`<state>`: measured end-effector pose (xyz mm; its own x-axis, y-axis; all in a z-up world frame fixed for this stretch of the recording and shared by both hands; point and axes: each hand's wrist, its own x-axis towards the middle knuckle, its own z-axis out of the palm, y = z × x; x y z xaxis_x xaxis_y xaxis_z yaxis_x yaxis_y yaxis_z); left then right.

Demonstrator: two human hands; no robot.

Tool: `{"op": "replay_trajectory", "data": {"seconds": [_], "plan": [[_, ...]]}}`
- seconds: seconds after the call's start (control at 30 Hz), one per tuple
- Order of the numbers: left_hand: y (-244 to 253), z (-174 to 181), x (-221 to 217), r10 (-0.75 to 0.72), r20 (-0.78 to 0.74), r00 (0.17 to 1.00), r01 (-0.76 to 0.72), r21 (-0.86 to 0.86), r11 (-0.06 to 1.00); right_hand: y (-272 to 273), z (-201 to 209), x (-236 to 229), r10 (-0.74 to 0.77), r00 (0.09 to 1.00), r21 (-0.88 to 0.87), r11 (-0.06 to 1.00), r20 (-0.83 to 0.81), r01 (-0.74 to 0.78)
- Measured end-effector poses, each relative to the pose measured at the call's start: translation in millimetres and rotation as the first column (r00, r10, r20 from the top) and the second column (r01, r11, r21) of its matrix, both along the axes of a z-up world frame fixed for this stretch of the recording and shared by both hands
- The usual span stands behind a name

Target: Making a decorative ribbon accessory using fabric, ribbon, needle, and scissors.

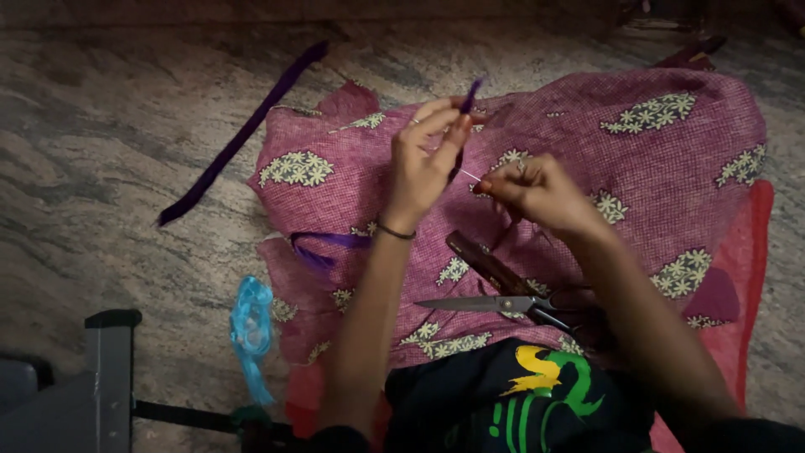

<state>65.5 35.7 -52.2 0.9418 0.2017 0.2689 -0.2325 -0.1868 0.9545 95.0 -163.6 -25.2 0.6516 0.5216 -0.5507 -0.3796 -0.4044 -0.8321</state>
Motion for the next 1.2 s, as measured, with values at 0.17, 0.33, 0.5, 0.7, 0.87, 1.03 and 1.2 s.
{"op": "replay_trajectory", "data": {"seconds": [0.17,0.33,0.5,0.7,0.87,1.03,1.2], "plan": [[28,2,-12,0.028,-0.043,0.999,-0.038,-0.262,0.964,1,16,3,-0.090,0.996,-0.134,0.987,0.018,0.092],[58,10,-53,0.113,-0.092,0.989,-0.136,-0.309,0.941,-14,26,20,-0.213,0.974,-0.212,0.951,0.081,0.226],[58,16,-104,0.300,-0.309,0.903,-0.303,0.038,0.952,-28,22,31,-0.264,0.949,-0.195,0.935,0.173,0.296],[34,39,-109,0.371,-0.331,0.868,-0.192,0.467,0.863,-31,35,42,-0.317,0.916,-0.140,0.924,0.246,0.357],[22,26,-94,0.394,-0.359,0.846,-0.133,0.573,0.809,-31,57,66,-0.313,0.859,-0.067,0.927,0.405,0.369],[18,43,-93,0.341,-0.191,0.920,-0.215,0.482,0.849,-16,73,86,-0.282,0.805,-0.030,0.937,0.522,0.348],[31,59,-104,0.346,-0.188,0.919,-0.239,0.433,0.869,34,70,83,-0.256,0.742,0.164,0.967,0.620,0.196]]}}
